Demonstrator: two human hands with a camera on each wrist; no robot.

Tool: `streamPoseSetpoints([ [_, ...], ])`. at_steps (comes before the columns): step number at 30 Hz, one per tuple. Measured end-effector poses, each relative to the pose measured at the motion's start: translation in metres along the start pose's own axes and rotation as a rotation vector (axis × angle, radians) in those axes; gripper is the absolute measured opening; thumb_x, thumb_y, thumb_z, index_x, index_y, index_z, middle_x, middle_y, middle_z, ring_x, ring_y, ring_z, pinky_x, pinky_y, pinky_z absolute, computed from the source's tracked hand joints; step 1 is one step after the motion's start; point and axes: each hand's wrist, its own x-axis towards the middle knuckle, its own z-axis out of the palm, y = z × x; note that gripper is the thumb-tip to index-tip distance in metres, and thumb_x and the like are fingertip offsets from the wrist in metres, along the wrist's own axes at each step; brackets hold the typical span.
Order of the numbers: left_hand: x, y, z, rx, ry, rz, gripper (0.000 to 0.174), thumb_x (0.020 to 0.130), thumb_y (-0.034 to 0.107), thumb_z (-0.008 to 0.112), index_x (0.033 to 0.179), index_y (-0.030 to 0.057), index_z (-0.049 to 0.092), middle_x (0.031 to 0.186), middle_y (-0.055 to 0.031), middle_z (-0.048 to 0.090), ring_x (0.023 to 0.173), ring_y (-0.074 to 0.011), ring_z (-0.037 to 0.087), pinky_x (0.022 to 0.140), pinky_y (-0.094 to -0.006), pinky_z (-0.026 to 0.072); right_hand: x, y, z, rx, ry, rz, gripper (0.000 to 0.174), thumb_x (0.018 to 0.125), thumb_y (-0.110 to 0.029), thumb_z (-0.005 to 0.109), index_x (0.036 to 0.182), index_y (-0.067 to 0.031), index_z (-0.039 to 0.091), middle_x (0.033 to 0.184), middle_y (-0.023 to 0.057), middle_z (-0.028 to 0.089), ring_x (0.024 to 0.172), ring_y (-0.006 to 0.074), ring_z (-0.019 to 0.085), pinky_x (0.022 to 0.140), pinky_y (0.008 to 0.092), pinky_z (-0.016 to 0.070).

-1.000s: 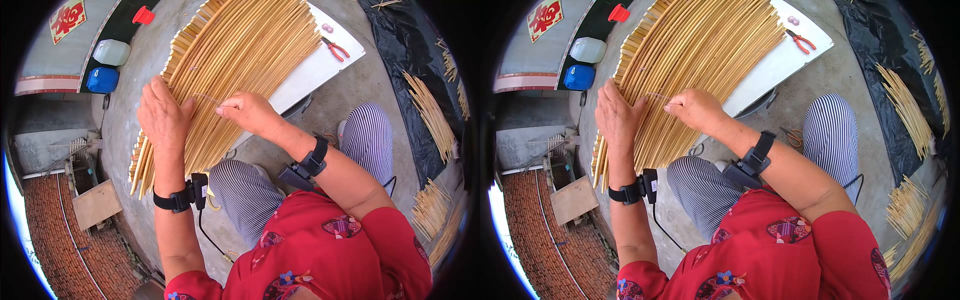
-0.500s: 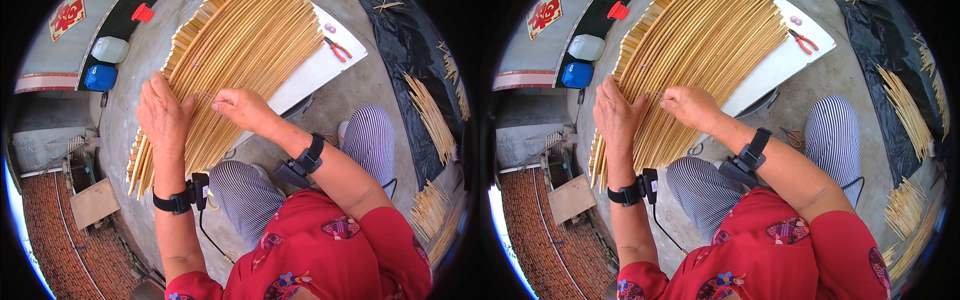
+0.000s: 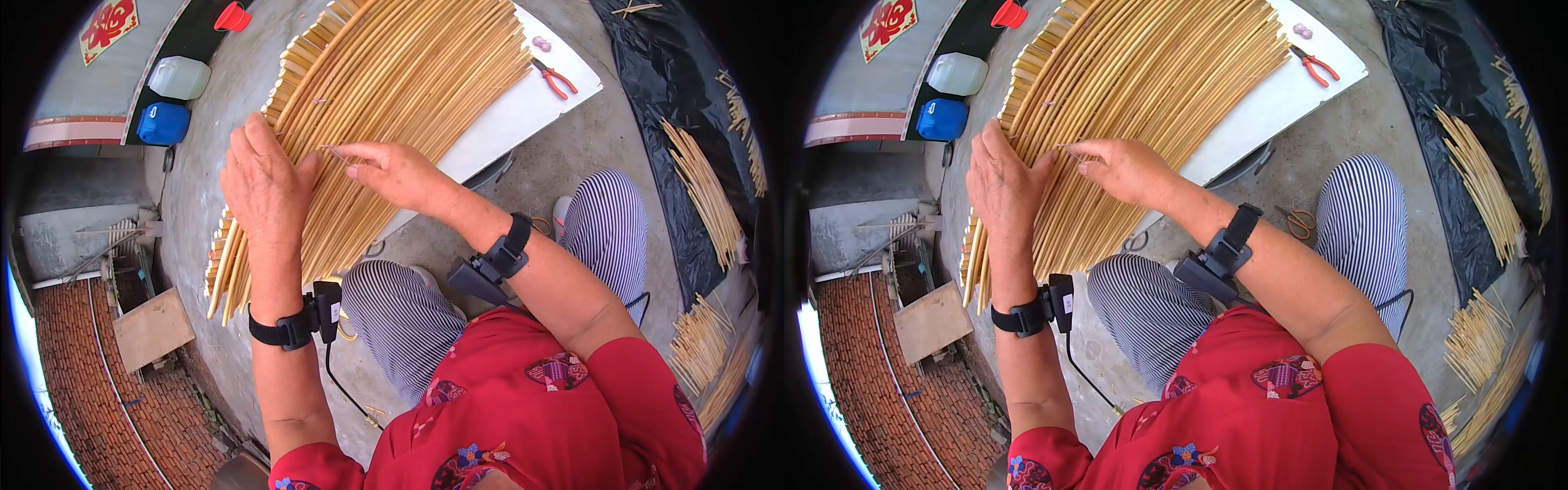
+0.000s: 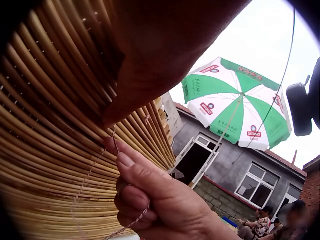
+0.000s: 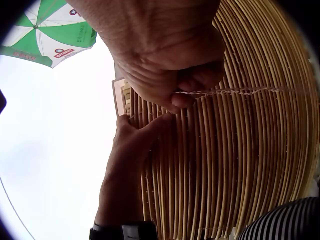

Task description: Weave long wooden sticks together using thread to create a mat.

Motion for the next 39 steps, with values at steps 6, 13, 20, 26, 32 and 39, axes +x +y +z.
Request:
streamPoseSetpoints([
  [6,0.0,0.0,0.0,-0.002,-0.002,0.001,0.072,0.06,0.025,0.082,0.117,0.0014,0.044,0.097,-0.0152,0.055,0.089,-0.0341,0.058,0.072,-0.0415,0.048,0.002,0.001,0.0,0.089,-0.042,0.034,0.039,0.093,-0.029,0.055,0.127,-0.0108,0.056,0.114,0.0164,0.064,0.101,0.0286,0.063,0.091,0.0365,0.0485],
  [13,0.0,0.0,0.0,-0.009,-0.01,-0.012,0.072,0.06,0.025,0.082,0.117,0.0016,0.045,0.098,-0.0153,0.056,0.09,-0.0343,0.058,0.073,-0.0419,0.0479,0.003,0.001,0.002,0.065,-0.034,0.0,0.039,0.092,-0.028,0.055,0.127,-0.0097,0.056,0.112,0.0181,0.064,0.101,0.0288,0.064,0.09,0.036,0.0483],
  [20,0.0,0.001,-0.002,-0.01,-0.008,-0.012,0.072,0.06,0.024,0.082,0.117,0.0015,0.045,0.098,-0.0154,0.056,0.09,-0.0343,0.058,0.073,-0.042,0.0479,0.002,-0.006,0.0,0.187,-0.077,0.14,0.04,0.092,-0.026,0.057,0.127,-0.007,0.056,0.114,0.0176,0.064,0.103,0.0246,0.063,0.092,0.0328,0.0478],
  [26,0.001,0.0,0.0,-0.002,-0.01,-0.008,0.072,0.059,0.025,0.082,0.117,0.0016,0.045,0.098,-0.0154,0.056,0.09,-0.0339,0.058,0.073,-0.0416,0.0482,0.002,-0.013,-0.003,0.191,-0.091,0.183,0.04,0.093,-0.022,0.056,0.129,-0.0062,0.054,0.096,0.0082,0.057,0.086,0.0163,0.055,0.077,0.0273,0.0439],
  [32,0.001,-0.002,0.002,-0.006,0.006,0.0,0.072,0.059,0.025,0.082,0.117,0.0018,0.045,0.097,-0.0148,0.055,0.089,-0.0338,0.059,0.071,-0.0415,0.0482,0.004,-0.01,-0.003,0.277,-0.105,0.168,0.041,0.094,-0.017,0.055,0.133,-0.0036,0.05,0.058,-0.0079,0.041,0.052,0.0022,0.038,0.047,0.0189,0.0356],
  [39,0.001,-0.001,0.001,-0.008,0.006,0.001,0.072,0.059,0.025,0.082,0.116,0.002,0.045,0.096,-0.0149,0.055,0.087,-0.0343,0.059,0.07,-0.0419,0.048,0.003,-0.006,-0.002,0.31,-0.115,0.163,0.041,0.094,-0.016,0.054,0.133,-0.0031,0.049,0.059,-0.0079,0.041,0.053,0.0024,0.038,0.047,0.0192,0.0352],
])
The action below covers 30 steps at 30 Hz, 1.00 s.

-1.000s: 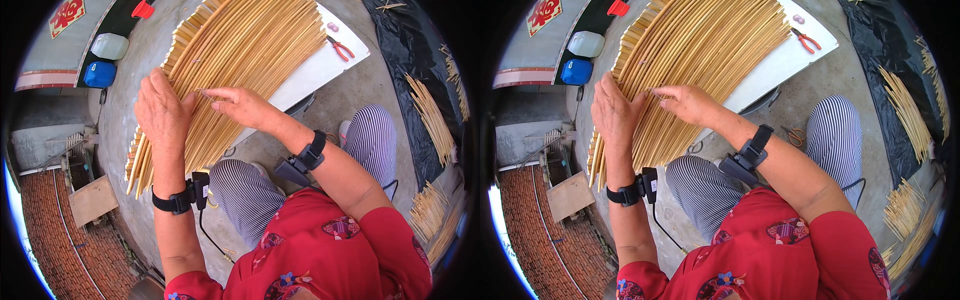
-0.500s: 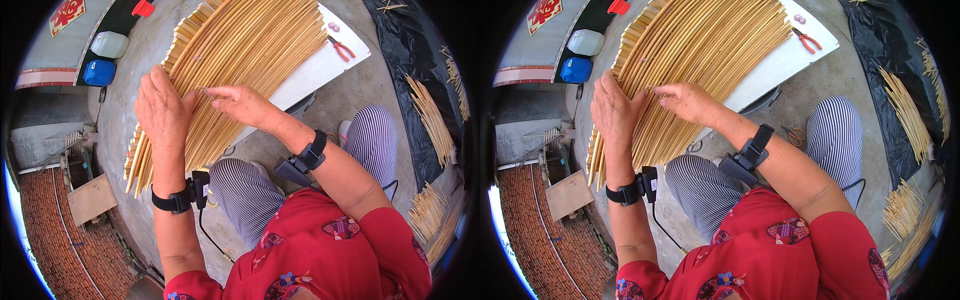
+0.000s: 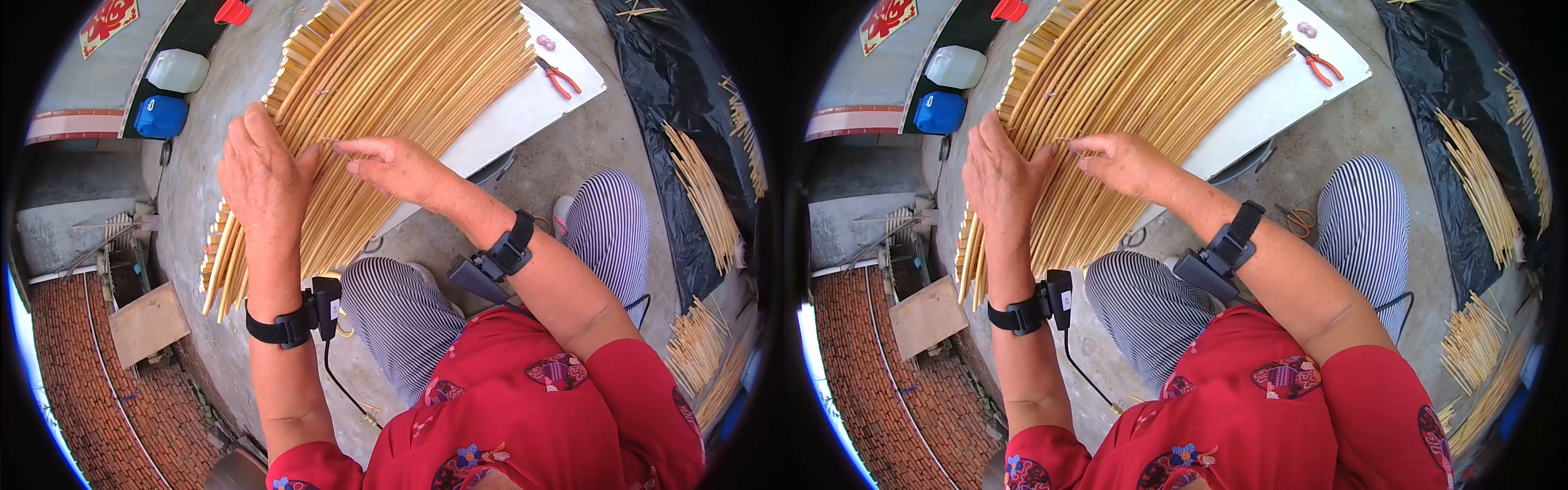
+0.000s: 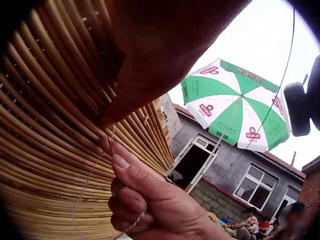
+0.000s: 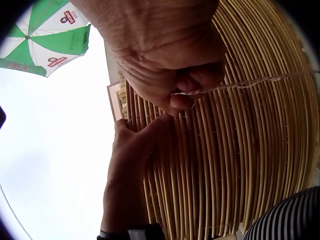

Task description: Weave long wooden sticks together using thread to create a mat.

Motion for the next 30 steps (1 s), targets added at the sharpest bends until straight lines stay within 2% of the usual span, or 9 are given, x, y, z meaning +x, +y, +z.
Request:
streamPoseSetpoints([
  [13,0.0002,-0.0009,0.0012,0.004,-0.002,-0.01,0.069,0.06,0.026,0.082,0.114,0.0048,0.046,0.095,-0.0112,0.054,0.089,-0.031,0.057,0.071,-0.0415,0.0459,0.0017,0.0016,0.0008,0.021,-0.003,0.028,0.04,0.095,-0.018,0.055,0.133,-0.0071,0.051,0.059,-0.0079,0.04,0.053,0.0025,0.038,0.048,0.0195,0.0358],
  [30,0.0004,-0.0009,0.002,0.006,0.009,0.002,0.067,0.059,0.026,0.082,0.112,0.0042,0.047,0.093,-0.0112,0.054,0.088,-0.0309,0.057,0.07,-0.0416,0.0461,0.0018,0.0012,0.0012,0.08,-0.019,0.066,0.042,0.094,-0.017,0.055,0.133,-0.0039,0.05,0.062,-0.0051,0.045,0.055,0.0047,0.041,0.051,0.0205,0.0383],
])
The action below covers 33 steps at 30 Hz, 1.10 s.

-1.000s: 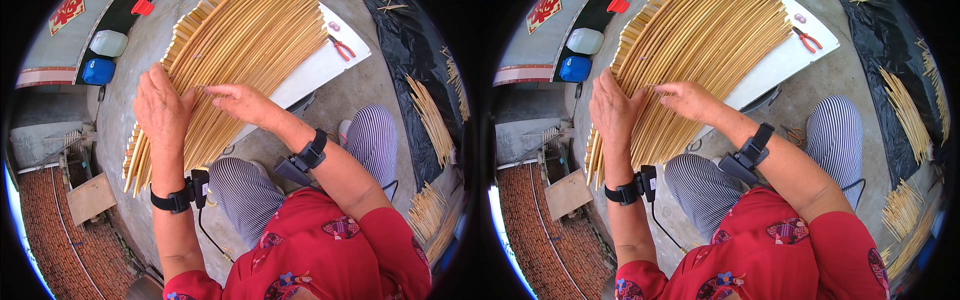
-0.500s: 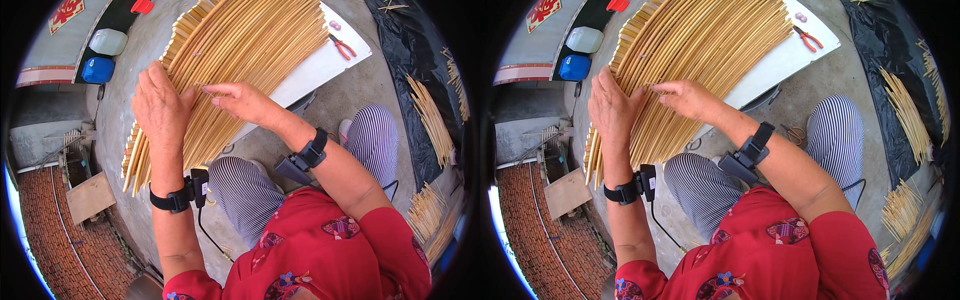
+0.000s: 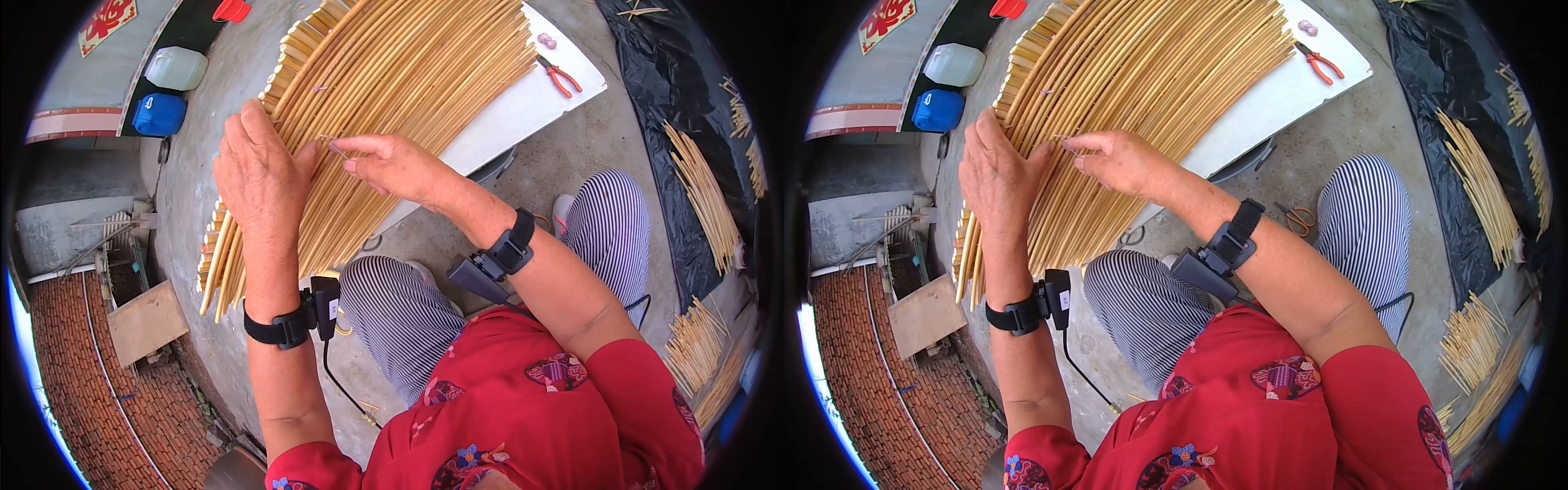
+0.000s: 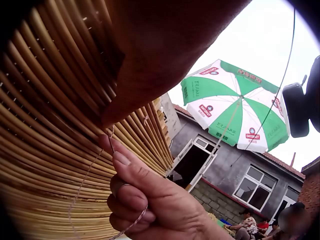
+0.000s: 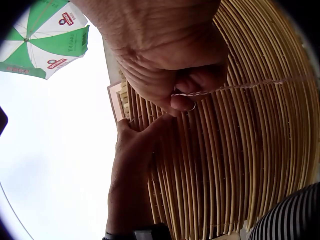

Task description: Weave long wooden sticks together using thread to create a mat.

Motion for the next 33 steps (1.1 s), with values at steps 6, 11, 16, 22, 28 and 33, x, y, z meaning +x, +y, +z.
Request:
streamPoseSetpoints([
  [6,0.0,0.002,-0.002,0.0,0.0,-0.001,0.067,0.059,0.026,0.082,0.112,0.0042,0.047,0.093,-0.0115,0.054,0.087,-0.0311,0.057,0.07,-0.0414,0.0457,-0.002,-0.009,0.002,0.133,0.012,0.061,0.042,0.092,-0.016,0.056,0.131,-0.0003,0.05,0.062,-0.0044,0.046,0.054,0.0048,0.041,0.047,0.0206,0.0351],
  [11,-0.001,0.003,-0.004,-0.012,-0.003,0.002,0.073,0.059,0.026,0.083,0.117,0.0023,0.045,0.098,-0.0145,0.056,0.089,-0.0337,0.058,0.072,-0.042,0.0476,-0.004,-0.03,0.001,0.279,0.033,0.189,0.04,0.09,-0.016,0.058,0.126,0.0014,0.054,0.064,-0.0041,0.047,0.054,0.0047,0.04,0.045,0.0191,0.0308],
  [16,-0.004,0.007,-0.015,-0.073,-0.034,-0.013,0.067,0.061,0.023,0.082,0.114,0.0031,0.046,0.096,-0.0135,0.055,0.088,-0.0327,0.058,0.07,-0.0415,0.0461,-0.008,-0.036,0.006,0.238,0.071,0.177,0.038,0.091,-0.017,0.058,0.124,0.0007,0.056,0.068,-0.0039,0.049,0.055,0.0044,0.04,0.045,0.0191,0.032],
  [22,-0.022,0.019,-0.071,-0.415,-0.306,-0.104,0.046,0.069,0.018,0.077,0.104,0.0052,0.05,0.097,-0.0171,0.059,0.09,-0.0344,0.06,0.072,-0.0408,0.0486,-0.057,-0.011,-0.002,0.063,-0.022,0.063,0.039,0.093,-0.018,0.056,0.128,-0.0015,0.054,0.071,-0.0046,0.051,0.057,0.0036,0.042,0.049,0.0182,0.0349],
  [28,-0.038,0.009,-0.071,-0.855,-0.83,0.048,0.069,0.075,0.022,0.075,0.135,0.0057,0.043,0.112,-0.0175,0.06,0.103,-0.0298,0.061,0.089,-0.0374,0.0471,-0.108,0.004,-0.012,-0.022,-0.07,0.095,0.037,0.095,-0.017,0.055,0.13,-0.007,0.054,0.067,-0.0074,0.048,0.056,0.0029,0.041,0.052,0.019,0.037],
  [33,-0.058,0.034,-0.089,-0.929,-0.893,0.014,0.066,0.076,0.013,0.068,0.135,0.0059,0.042,0.115,-0.0195,0.059,0.102,-0.0332,0.06,0.086,-0.0393,0.0499,-0.132,0.005,-0.015,-0.064,-0.06,0.107,0.035,0.094,-0.017,0.057,0.127,-0.0066,0.056,0.082,0.0002,0.065,0.074,0.0063,0.055,0.07,0.0243,0.048],
])
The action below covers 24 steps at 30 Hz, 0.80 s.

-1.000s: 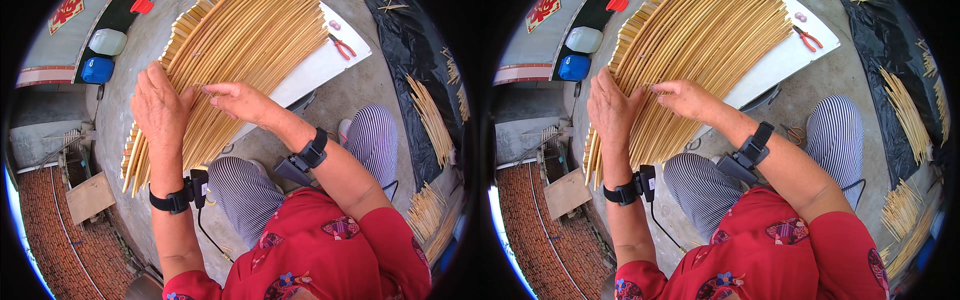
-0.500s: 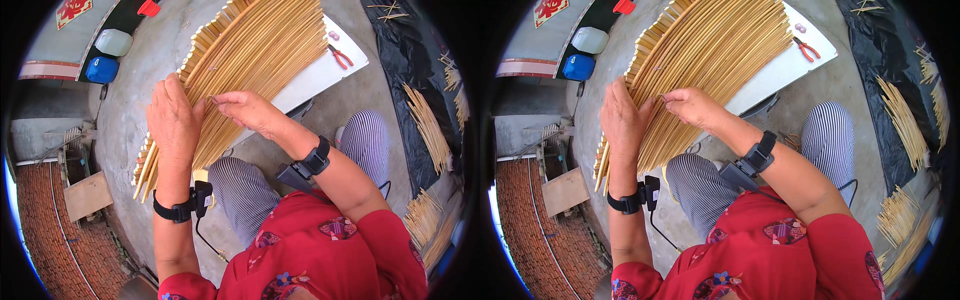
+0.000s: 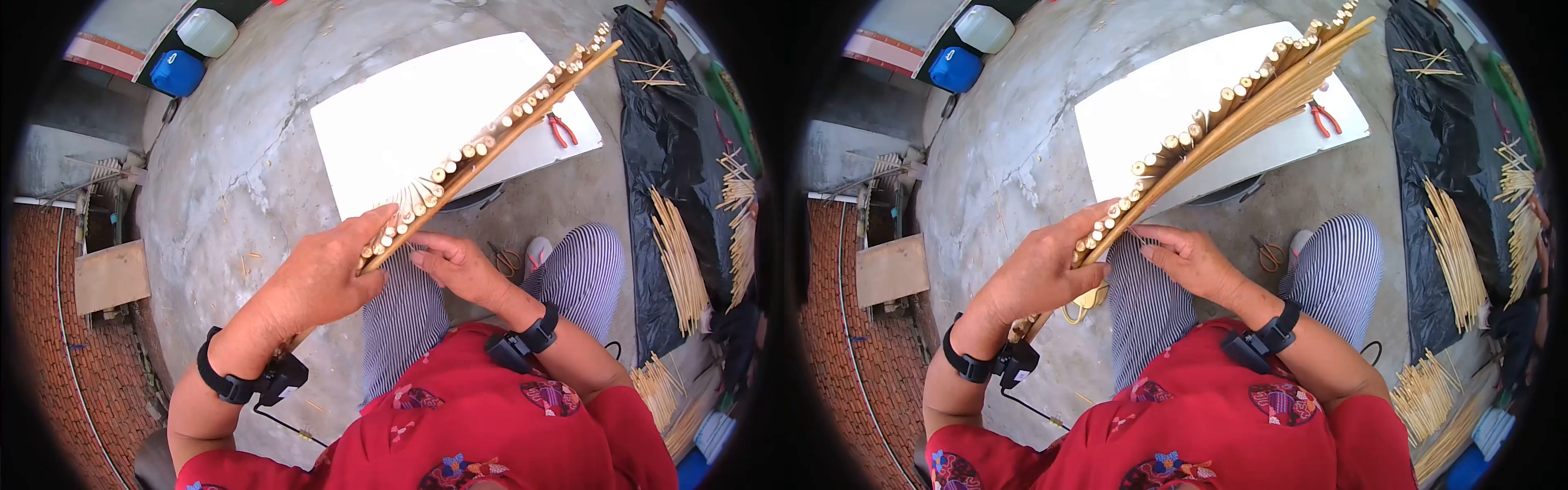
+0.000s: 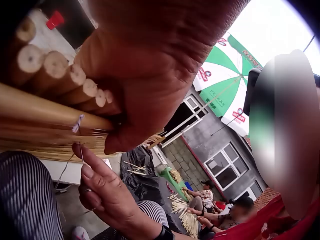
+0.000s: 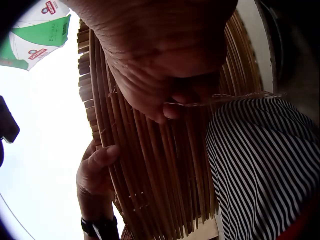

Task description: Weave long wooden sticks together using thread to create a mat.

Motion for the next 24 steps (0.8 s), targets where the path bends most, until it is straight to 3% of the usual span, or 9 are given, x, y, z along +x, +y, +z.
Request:
streamPoseSetpoints([
  [3,-0.009,0.008,0.019,0.029,0.1,0.06,0.068,0.073,0.004,0.067,0.137,0.0099,0.042,0.12,-0.0159,0.059,0.103,-0.035,0.061,0.084,-0.0365,0.0511,-0.012,0.018,-0.005,-0.043,-0.022,0.071,0.033,0.093,-0.017,0.057,0.124,-0.0062,0.057,0.082,0.0007,0.066,0.073,0.008,0.057,0.071,0.024,0.0484],
  [6,-0.016,0.009,0.042,0.055,0.183,0.129,0.071,0.069,0.002,0.067,0.135,0.0053,0.042,0.118,-0.02,0.059,0.098,-0.0376,0.062,0.084,-0.0398,0.051,-0.028,0.033,-0.017,-0.119,-0.075,0.215,0.029,0.092,-0.016,0.058,0.12,-0.0053,0.059,0.093,0.0051,0.067,0.086,0.0118,0.061,0.08,0.0252,0.048],
  [8,-0.019,0.005,0.062,0.12,0.211,0.151,0.067,0.067,0.004,0.068,0.131,0.0028,0.048,0.119,-0.0233,0.058,0.097,-0.0381,0.062,0.079,-0.0413,0.051,-0.029,0.053,-0.02,-0.612,0.013,-0.272,0.032,0.091,-0.019,0.059,0.121,-0.0056,0.058,0.115,0.0105,0.061,0.108,0.0203,0.057,0.093,0.0333,0.045],
  [9,-0.02,0.005,0.068,0.182,0.215,0.156,0.064,0.068,0.005,0.067,0.129,0.0034,0.05,0.12,-0.023,0.057,0.099,-0.0373,0.061,0.077,-0.0404,0.0506,-0.032,0.06,-0.023,-0.837,0.007,-0.337,0.036,0.091,-0.02,0.059,0.123,-0.006,0.056,0.124,0.0115,0.057,0.116,0.0227,0.053,0.097,0.0364,0.043],
  [10,-0.021,0.004,0.072,0.243,0.218,0.162,0.061,0.068,0.006,0.066,0.127,0.004,0.052,0.121,-0.0228,0.057,0.1,-0.0366,0.061,0.075,-0.0394,0.0502,-0.035,0.064,-0.027,-0.868,-0.012,-0.389,0.045,0.091,-0.024,0.058,0.132,-0.0071,0.048,0.135,0.0123,0.049,0.123,0.0255,0.047,0.102,0.0387,0.0396],
  [12,-0.022,-0.002,0.082,0.338,0.251,0.192,0.05,0.072,0.01,0.063,0.122,0.0078,0.059,0.124,-0.0208,0.056,0.102,-0.0334,0.061,0.069,-0.0348,0.0474,-0.044,0.06,-0.035,-0.835,-0.037,-0.321,0.046,0.091,-0.025,0.058,0.132,-0.0073,0.048,0.135,0.0122,0.049,0.124,0.0256,0.047,0.103,0.0386,0.0393],
  [18,-0.026,-0.017,0.091,0.26,0.319,0.205,0.049,0.074,0.011,0.061,0.123,0.0131,0.06,0.124,-0.0178,0.056,0.101,-0.0322,0.061,0.073,-0.033,0.0455,-0.057,0.048,-0.043,-0.759,-0.074,-0.188,0.047,0.091,-0.026,0.057,0.134,-0.008,0.046,0.136,0.0122,0.048,0.125,0.026,0.046,0.104,0.0386,0.0384],
  [24,-0.023,-0.011,0.105,0.161,0.331,0.2,0.06,0.065,0.005,0.065,0.123,0.0013,0.055,0.116,-0.0188,0.057,0.092,-0.0307,0.059,0.075,-0.0351,0.0462,-0.059,0.051,-0.047,-0.699,-0.065,-0.161,0.049,0.092,-0.028,0.057,0.135,-0.0087,0.045,0.137,0.0121,0.047,0.125,0.0265,0.045,0.104,0.0385,0.0375],
])
